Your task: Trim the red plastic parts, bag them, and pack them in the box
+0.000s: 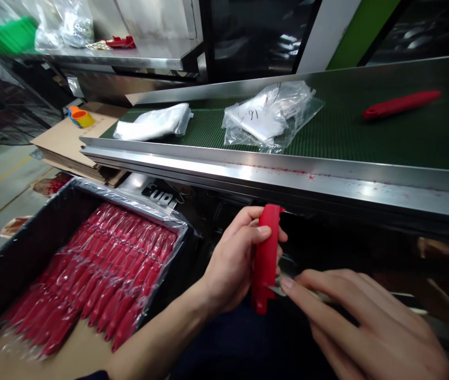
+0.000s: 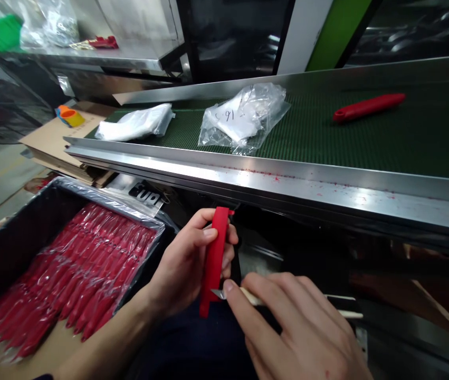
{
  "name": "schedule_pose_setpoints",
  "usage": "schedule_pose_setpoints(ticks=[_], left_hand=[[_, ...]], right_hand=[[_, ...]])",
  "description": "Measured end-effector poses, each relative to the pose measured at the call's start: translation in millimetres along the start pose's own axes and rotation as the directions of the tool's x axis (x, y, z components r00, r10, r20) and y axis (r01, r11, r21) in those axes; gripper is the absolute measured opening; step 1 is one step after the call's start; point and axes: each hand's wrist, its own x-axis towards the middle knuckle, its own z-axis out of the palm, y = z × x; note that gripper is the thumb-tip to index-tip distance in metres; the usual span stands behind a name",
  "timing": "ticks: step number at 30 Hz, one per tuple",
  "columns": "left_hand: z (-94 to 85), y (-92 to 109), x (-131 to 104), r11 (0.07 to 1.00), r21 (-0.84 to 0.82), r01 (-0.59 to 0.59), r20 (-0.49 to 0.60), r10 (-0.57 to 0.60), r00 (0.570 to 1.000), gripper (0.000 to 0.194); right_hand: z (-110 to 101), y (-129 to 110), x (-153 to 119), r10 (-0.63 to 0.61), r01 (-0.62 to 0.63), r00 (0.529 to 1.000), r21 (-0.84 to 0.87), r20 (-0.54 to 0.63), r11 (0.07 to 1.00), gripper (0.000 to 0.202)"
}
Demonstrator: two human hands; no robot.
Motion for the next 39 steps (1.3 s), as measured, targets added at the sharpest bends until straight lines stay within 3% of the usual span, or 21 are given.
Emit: schedule_pose_setpoints(ticks=[6, 9, 12, 17, 19, 24, 28, 30, 34, 39], left_hand=[[1.8, 4.4, 6.2, 0.998, -0.056, 0.011, 0.015, -0.01, 1.0, 0.013], [2.1, 5.6, 7.2, 0.995, -0.098, 0.015, 0.026, -0.012, 1.0, 0.012], [3.8, 3.6, 4.0, 0.996, -0.085, 0.04, 0.043, -0.037, 0.998, 0.015], [8.4, -3.8, -7.8, 0.997, 0.0, 0.077, 0.053, -0.077, 0.996, 0.019], [8.1, -6.6, -11.8, 0.993, 0.035, 0.116, 0.061, -0.118, 0.991, 0.021], [3.1, -13.5, -18.6, 0.986, 0.051, 0.161, 0.194, -0.168, 0.966, 0.031], [2.6, -17.3, -24.6, 0.968, 0.232, 0.097, 0.256, -0.157, 0.954, 0.039], [3.2, -18.3, -28.5, 0.96, 0.271, 0.072, 0.257, -0.144, 0.956, 0.034], [2.5, -17.8, -35.3, 0.969, 0.238, 0.058, 0.274, -0.124, 0.954, 0.028], [9.2, -10.4, -35.6, 0.976, 0.198, 0.091, 0.265, -0.143, 0.954, 0.026]], right_hand=[[-4.9, -6.9, -4.4, 0.037, -0.037, 0.999, 0.051, -0.002, 0.998, 0.038], [-11.8, -4.5, -1.8, 0.173, -0.168, 0.983, 0.078, -0.067, 0.983, 0.037], [-12.2, 3.2, 5.6, 0.358, -0.336, 0.924, 0.16, -0.133, 0.928, 0.032], [-2.1, 12.3, 23.7, 0.532, -0.513, 0.846, 0.336, 0.043, 0.79, 0.066], [-2.4, 12.3, 30.3, 0.532, -0.522, 0.842, 0.395, 0.094, 0.756, 0.058], [-15.6, 8.3, 39.8, 0.579, -0.546, 0.809, 0.498, 0.103, 0.674, 0.007], [-20.5, 5.4, 41.5, 0.62, -0.59, 0.763, 0.592, 0.184, 0.55, 0.026], [-20.0, 5.0, 40.9, 0.679, -0.607, 0.723, 0.588, 0.129, 0.535, 0.028], [-23.1, 8.3, 30.1, 0.779, -0.642, 0.619, 0.505, -0.103, 0.577, 0.025], [-39.8, 24.5, -15.4, 0.802, -0.733, 0.539, 0.326, -0.258, 0.597, 0.034]])
